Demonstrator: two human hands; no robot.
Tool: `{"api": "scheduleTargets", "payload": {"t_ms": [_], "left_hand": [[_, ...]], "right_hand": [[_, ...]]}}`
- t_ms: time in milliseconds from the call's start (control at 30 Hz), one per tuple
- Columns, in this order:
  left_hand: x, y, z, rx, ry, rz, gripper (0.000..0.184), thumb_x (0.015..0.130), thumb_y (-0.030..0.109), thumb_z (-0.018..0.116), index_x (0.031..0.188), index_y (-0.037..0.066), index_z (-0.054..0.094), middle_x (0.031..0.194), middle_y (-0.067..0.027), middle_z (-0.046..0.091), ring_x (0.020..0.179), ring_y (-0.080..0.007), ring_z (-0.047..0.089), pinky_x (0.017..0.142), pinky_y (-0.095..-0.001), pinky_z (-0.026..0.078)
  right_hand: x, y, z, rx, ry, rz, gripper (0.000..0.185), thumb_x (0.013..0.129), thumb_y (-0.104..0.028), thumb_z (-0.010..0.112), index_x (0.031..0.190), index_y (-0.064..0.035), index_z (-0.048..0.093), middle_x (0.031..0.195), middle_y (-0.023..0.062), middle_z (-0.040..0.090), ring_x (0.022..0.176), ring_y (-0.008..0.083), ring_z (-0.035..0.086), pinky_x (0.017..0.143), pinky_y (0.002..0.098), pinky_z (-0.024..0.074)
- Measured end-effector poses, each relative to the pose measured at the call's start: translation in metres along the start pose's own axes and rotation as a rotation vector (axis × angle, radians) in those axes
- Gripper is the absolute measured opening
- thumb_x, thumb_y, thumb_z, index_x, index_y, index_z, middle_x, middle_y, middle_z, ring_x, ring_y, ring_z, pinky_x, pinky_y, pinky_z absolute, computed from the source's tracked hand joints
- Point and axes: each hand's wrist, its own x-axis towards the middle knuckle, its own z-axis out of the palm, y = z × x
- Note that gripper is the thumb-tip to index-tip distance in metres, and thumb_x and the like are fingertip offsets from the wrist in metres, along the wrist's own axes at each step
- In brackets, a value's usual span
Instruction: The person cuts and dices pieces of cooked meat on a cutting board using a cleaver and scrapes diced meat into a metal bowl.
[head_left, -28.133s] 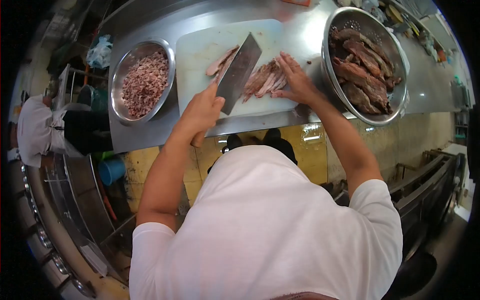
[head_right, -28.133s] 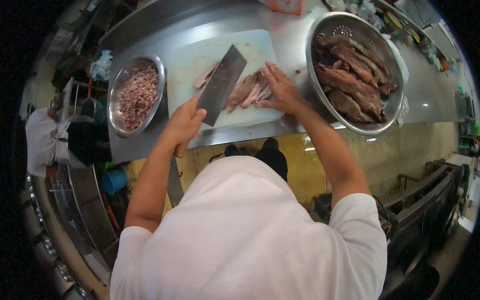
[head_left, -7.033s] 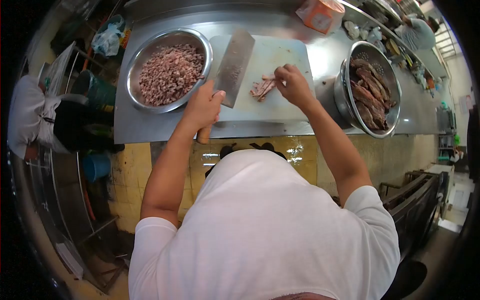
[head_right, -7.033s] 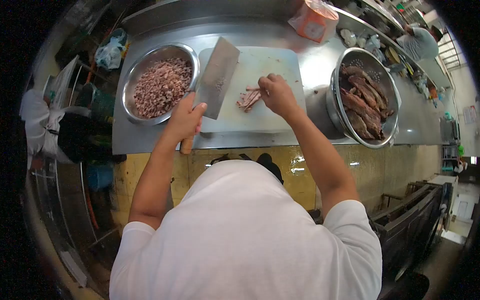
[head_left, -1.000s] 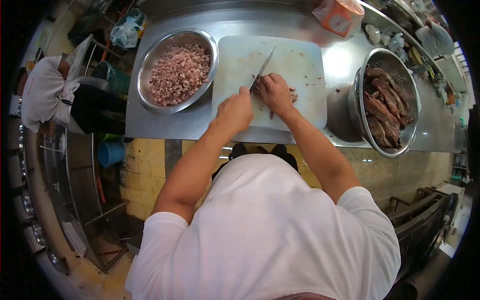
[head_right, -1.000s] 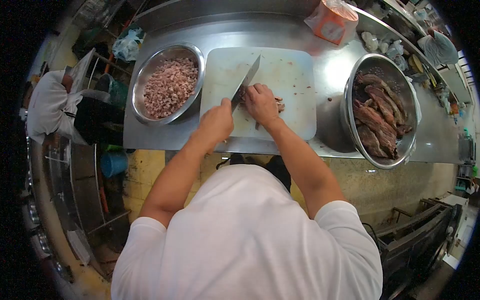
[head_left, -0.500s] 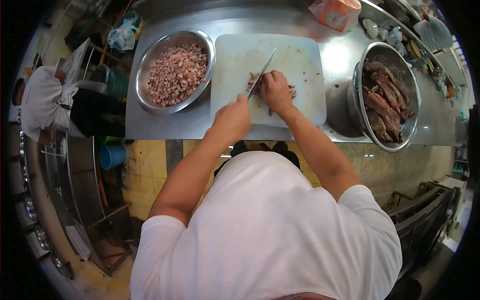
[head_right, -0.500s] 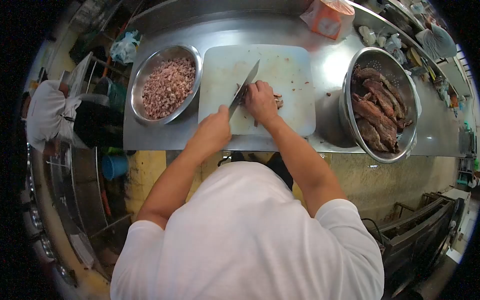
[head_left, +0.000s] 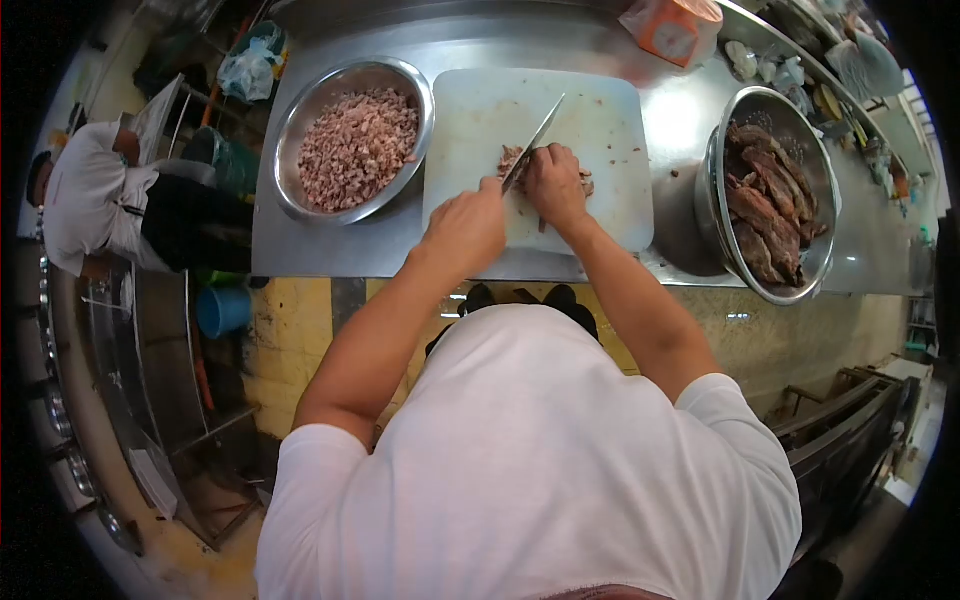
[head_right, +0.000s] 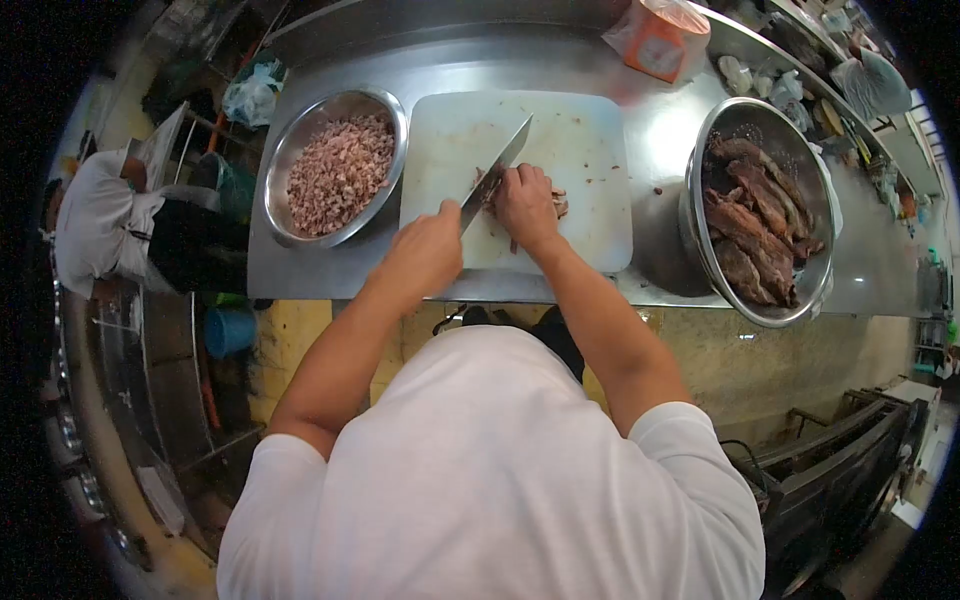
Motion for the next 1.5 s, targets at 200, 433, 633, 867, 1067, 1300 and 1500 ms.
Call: {"api": "scheduleTargets", "payload": {"t_ms": [200, 433, 633, 867, 1067, 1300, 1500], "left_hand": [[0.030, -0.005, 0.021, -0.005, 0.021, 0.010, 0.021, 0.091, 0.001, 0.050, 0.111, -0.007, 0.050, 0.097, -0.0367, 0.069, 0.098, -0.0528, 0.069, 0.089, -0.0582, 0.053], [0.015, 0.003, 0.022, 0.024, -0.036, -0.021, 0.020, 0.091, 0.000, 0.050, 0.110, -0.006, 0.051, 0.099, -0.0361, 0.069, 0.099, -0.0513, 0.069, 0.089, -0.0580, 0.053], [-0.006, 0.006, -0.002, -0.044, -0.053, -0.057, 0.022, 0.090, -0.001, 0.051, 0.111, -0.007, 0.052, 0.100, -0.0359, 0.070, 0.099, -0.0521, 0.069, 0.090, -0.0574, 0.053], [0.036, -0.011, 0.020, -0.053, 0.044, -0.003, 0.025, 0.089, -0.002, 0.052, 0.113, -0.008, 0.052, 0.101, -0.0364, 0.069, 0.100, -0.0518, 0.069, 0.090, -0.0579, 0.052], [-0.006, 0.010, -0.003, 0.049, -0.090, -0.013, 0.025, 0.088, -0.001, 0.053, 0.112, -0.007, 0.053, 0.101, -0.0359, 0.070, 0.101, -0.0515, 0.069, 0.089, -0.0582, 0.053], [0.006, 0.009, -0.010, 0.029, -0.025, 0.035, 0.027, 0.093, 0.003, 0.050, 0.118, -0.007, 0.051, 0.102, -0.0348, 0.071, 0.101, -0.0517, 0.069, 0.092, -0.0584, 0.053], [0.028, 0.001, 0.019, 0.048, -0.047, 0.022, 0.025, 0.092, 0.002, 0.052, 0.115, -0.007, 0.051, 0.103, -0.0353, 0.070, 0.102, -0.0516, 0.069, 0.093, -0.0582, 0.053]], "right_hand": [[0.001, 0.005, -0.001, -0.010, -0.014, 0.000, 0.017, 0.084, -0.008, 0.065, 0.100, -0.0022, 0.062, 0.098, 0.0168, 0.059, 0.096, 0.0375, 0.058, 0.086, 0.0486, 0.0472], [-0.003, 0.001, -0.002, 0.010, 0.033, 0.011, 0.019, 0.082, -0.007, 0.066, 0.099, -0.0019, 0.062, 0.096, 0.0171, 0.059, 0.095, 0.0379, 0.058, 0.085, 0.0485, 0.0474], [-0.003, 0.005, 0.002, 0.006, 0.044, 0.010, 0.019, 0.082, -0.007, 0.066, 0.099, -0.0007, 0.063, 0.097, 0.0185, 0.060, 0.096, 0.0384, 0.058, 0.084, 0.0488, 0.0489], [0.002, 0.002, -0.020, 0.044, -0.135, 0.090, 0.014, 0.083, -0.007, 0.066, 0.097, -0.0058, 0.065, 0.095, 0.0152, 0.062, 0.094, 0.0366, 0.060, 0.082, 0.0480, 0.0500], [-0.005, 0.004, -0.023, -0.022, -0.004, 0.023, 0.010, 0.085, -0.008, 0.066, 0.095, -0.0068, 0.065, 0.094, 0.0131, 0.062, 0.092, 0.0361, 0.061, 0.082, 0.0474, 0.0502], [-0.008, 0.005, -0.017, 0.036, 0.055, -0.001, 0.014, 0.084, -0.005, 0.067, 0.097, -0.0063, 0.064, 0.094, 0.0140, 0.061, 0.092, 0.0366, 0.060, 0.081, 0.0474, 0.0505], [-0.010, 0.006, -0.017, 0.034, 0.063, 0.023, 0.016, 0.083, -0.005, 0.067, 0.098, -0.0056, 0.064, 0.094, 0.0145, 0.061, 0.092, 0.0367, 0.060, 0.083, 0.0468, 0.0511]]}}
